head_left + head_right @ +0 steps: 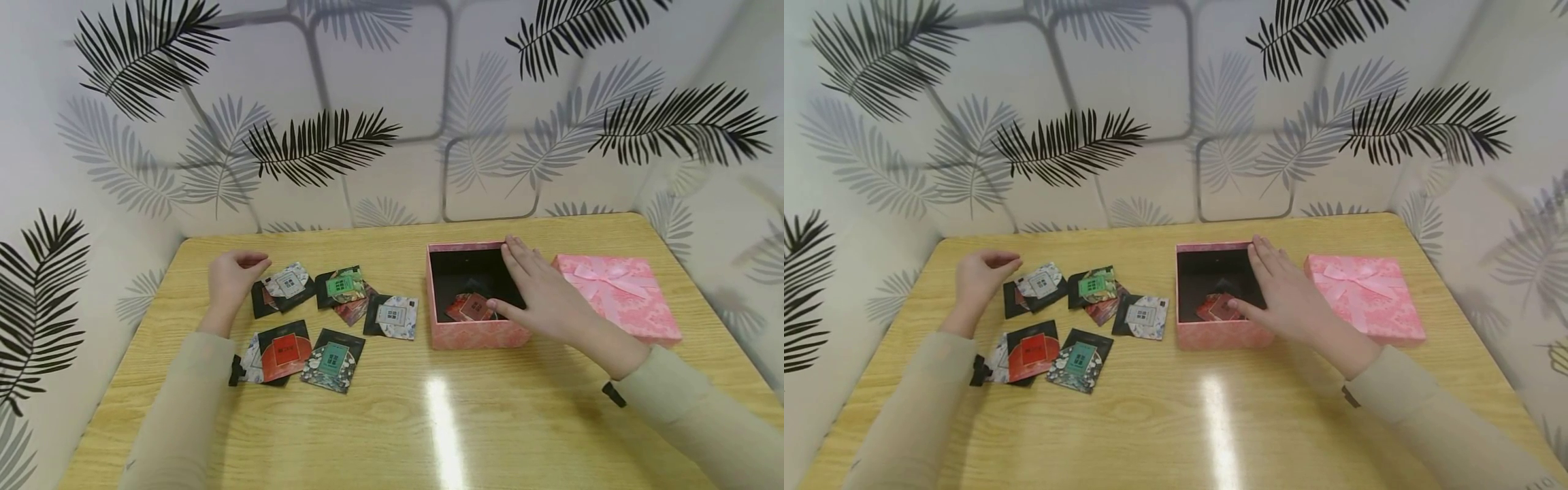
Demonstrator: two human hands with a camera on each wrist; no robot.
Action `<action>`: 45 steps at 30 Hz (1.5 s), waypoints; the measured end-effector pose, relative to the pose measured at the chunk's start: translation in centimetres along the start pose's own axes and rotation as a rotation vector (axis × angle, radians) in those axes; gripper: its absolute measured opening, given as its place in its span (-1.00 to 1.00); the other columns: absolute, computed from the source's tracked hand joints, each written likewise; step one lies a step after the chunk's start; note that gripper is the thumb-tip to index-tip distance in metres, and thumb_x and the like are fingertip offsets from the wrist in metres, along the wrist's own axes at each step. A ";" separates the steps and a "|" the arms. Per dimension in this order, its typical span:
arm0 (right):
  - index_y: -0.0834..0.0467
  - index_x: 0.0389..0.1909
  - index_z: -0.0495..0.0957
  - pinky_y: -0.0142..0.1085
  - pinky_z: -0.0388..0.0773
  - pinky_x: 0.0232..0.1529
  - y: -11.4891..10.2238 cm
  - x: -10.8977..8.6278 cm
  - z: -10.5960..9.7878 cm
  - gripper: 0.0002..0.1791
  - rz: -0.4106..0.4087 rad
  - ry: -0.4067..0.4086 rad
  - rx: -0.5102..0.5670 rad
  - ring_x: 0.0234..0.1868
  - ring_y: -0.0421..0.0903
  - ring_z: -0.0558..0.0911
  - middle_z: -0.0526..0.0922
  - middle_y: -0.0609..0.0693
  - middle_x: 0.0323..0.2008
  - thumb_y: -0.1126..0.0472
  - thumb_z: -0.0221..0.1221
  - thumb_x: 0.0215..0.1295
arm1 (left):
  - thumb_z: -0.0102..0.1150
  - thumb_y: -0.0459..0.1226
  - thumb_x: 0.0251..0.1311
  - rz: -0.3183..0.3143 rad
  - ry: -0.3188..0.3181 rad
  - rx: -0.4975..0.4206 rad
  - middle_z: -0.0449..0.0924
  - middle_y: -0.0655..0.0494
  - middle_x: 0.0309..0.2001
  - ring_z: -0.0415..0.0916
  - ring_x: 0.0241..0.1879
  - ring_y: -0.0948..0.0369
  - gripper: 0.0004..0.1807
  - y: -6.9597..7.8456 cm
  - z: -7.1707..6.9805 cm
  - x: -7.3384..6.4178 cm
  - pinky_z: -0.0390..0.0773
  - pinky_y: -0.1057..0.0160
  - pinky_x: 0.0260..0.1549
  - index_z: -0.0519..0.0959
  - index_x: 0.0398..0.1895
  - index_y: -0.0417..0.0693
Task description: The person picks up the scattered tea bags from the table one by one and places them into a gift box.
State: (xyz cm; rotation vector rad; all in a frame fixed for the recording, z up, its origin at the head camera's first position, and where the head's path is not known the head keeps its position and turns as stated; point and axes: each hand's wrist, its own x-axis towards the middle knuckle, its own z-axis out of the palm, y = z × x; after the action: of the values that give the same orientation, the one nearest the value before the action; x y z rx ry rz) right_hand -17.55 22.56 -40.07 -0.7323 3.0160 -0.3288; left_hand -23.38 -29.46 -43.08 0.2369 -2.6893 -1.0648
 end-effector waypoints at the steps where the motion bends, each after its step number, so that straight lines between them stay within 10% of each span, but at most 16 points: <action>1: 0.36 0.69 -0.14 0.25 0.02 0.68 0.0 0.0 0.0 0.11 -0.001 0.000 -0.001 0.73 0.29 -0.04 -0.12 0.32 0.72 -0.30 0.13 0.54 | 0.39 -0.27 0.39 -0.007 0.001 -0.003 0.80 -0.30 -0.01 0.75 -0.06 -0.08 -0.72 -0.3 0.0 0.1 0.41 0.65 -0.37 0.79 0.02 -0.30; 7: 0.37 0.69 -0.13 0.24 0.03 0.67 0.1 0.0 0.1 0.12 -0.007 0.003 -0.002 0.73 0.29 -0.03 -0.10 0.33 0.72 -0.32 0.11 0.54 | 0.40 -0.29 0.37 -0.022 -0.024 0.010 0.78 -0.31 0.04 0.75 0.03 -0.16 -0.69 -1.5 -0.1 0.4 0.48 0.60 -0.28 0.76 0.07 -0.33; 17: 0.36 0.69 -0.13 0.26 0.03 0.67 0.1 0.0 0.1 0.11 -0.005 0.009 -0.004 0.73 0.29 -0.02 -0.09 0.32 0.72 -0.30 0.14 0.53 | 0.42 -0.26 0.37 0.027 -0.206 0.075 0.73 -0.39 0.08 0.71 0.05 -0.23 -0.55 -2.3 -0.1 0.0 0.71 -0.12 0.07 0.67 0.16 -0.43; 45: 0.35 0.70 -0.13 0.23 0.03 0.68 0.1 0.0 -0.1 0.12 -0.002 0.001 -0.001 0.73 0.26 -0.04 -0.13 0.29 0.73 -0.31 0.13 0.53 | 0.37 -0.21 0.42 0.098 -0.392 0.179 0.60 -0.42 0.27 0.55 0.27 -0.28 -0.46 -2.4 0.0 0.6 0.49 -0.27 0.35 0.57 0.33 -0.37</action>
State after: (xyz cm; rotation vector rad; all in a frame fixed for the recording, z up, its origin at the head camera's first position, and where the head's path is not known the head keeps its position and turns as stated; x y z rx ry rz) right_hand -17.56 22.68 -39.97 -0.7352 3.0169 -0.3283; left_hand -23.76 -31.36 -44.66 -0.0831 -3.1103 -0.9217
